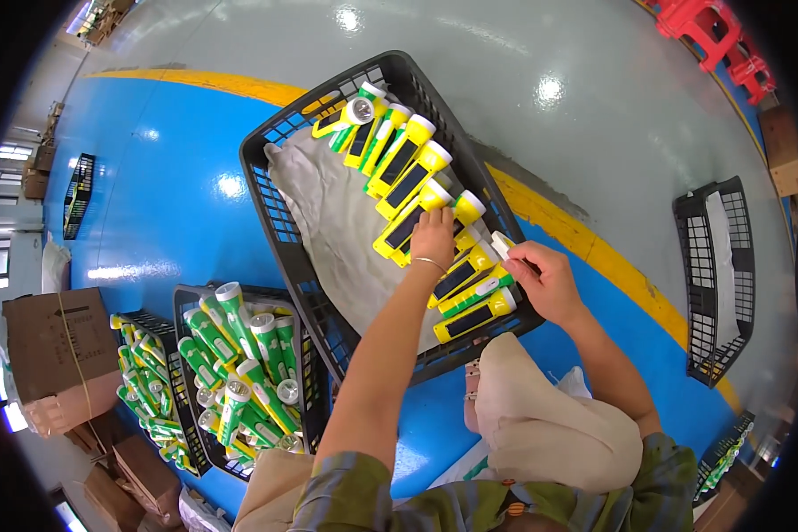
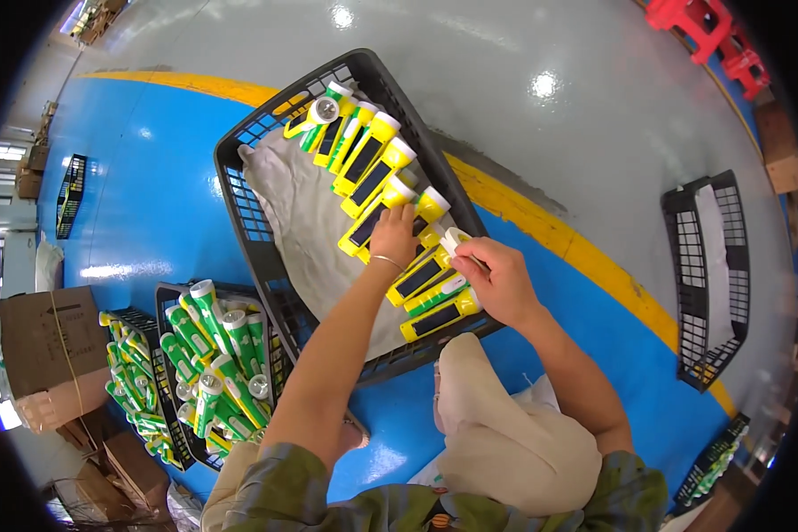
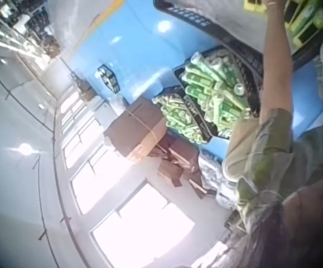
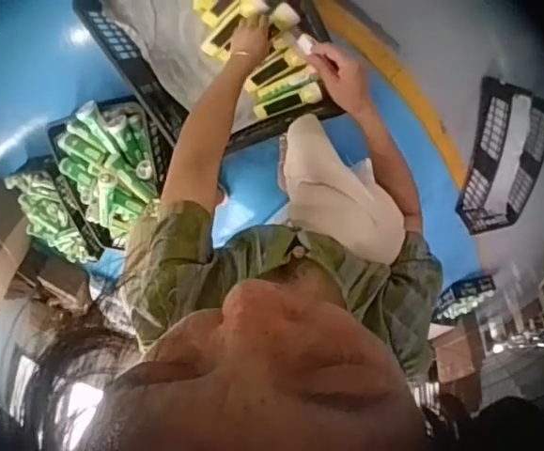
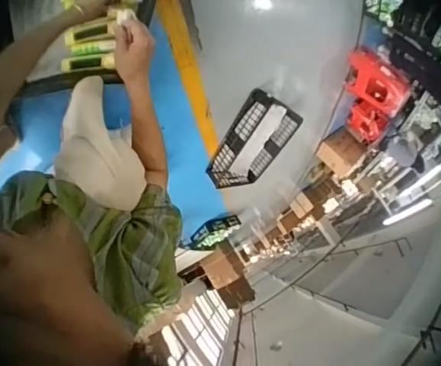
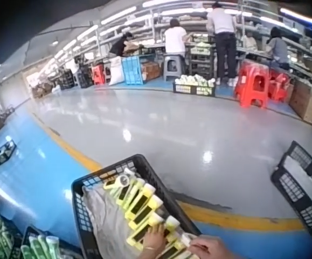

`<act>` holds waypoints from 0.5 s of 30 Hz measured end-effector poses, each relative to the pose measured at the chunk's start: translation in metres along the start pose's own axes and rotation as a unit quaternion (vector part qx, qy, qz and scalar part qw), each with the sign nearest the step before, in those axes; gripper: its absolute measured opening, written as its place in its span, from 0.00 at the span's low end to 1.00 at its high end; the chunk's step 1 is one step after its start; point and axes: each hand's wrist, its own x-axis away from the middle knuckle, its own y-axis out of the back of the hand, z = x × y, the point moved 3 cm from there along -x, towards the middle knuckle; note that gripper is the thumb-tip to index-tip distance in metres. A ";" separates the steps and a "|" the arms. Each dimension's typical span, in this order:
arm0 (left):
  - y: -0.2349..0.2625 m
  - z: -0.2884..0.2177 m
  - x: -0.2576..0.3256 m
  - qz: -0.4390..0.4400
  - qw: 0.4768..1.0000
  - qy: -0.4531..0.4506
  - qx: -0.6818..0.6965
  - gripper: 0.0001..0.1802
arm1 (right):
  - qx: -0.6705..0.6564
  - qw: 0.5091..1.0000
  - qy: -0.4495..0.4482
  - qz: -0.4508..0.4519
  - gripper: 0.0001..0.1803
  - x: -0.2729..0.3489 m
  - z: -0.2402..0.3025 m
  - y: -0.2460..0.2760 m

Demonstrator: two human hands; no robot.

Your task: Applying small white adhesive labels to the bodies of solar-powered flashlights and moving them between crates.

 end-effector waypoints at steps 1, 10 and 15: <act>0.006 -0.004 0.002 0.002 1.000 -0.003 0.003 0.37 | 0.007 1.000 -0.020 0.010 0.05 0.000 -0.003 0.004; 0.087 -0.022 0.084 0.151 0.488 0.129 0.850 0.30 | -0.035 0.994 0.035 0.103 0.05 0.003 0.010 -0.011; 0.101 -0.042 0.102 0.080 0.724 0.131 0.673 0.27 | -0.054 0.986 0.094 0.130 0.03 0.007 0.023 -0.014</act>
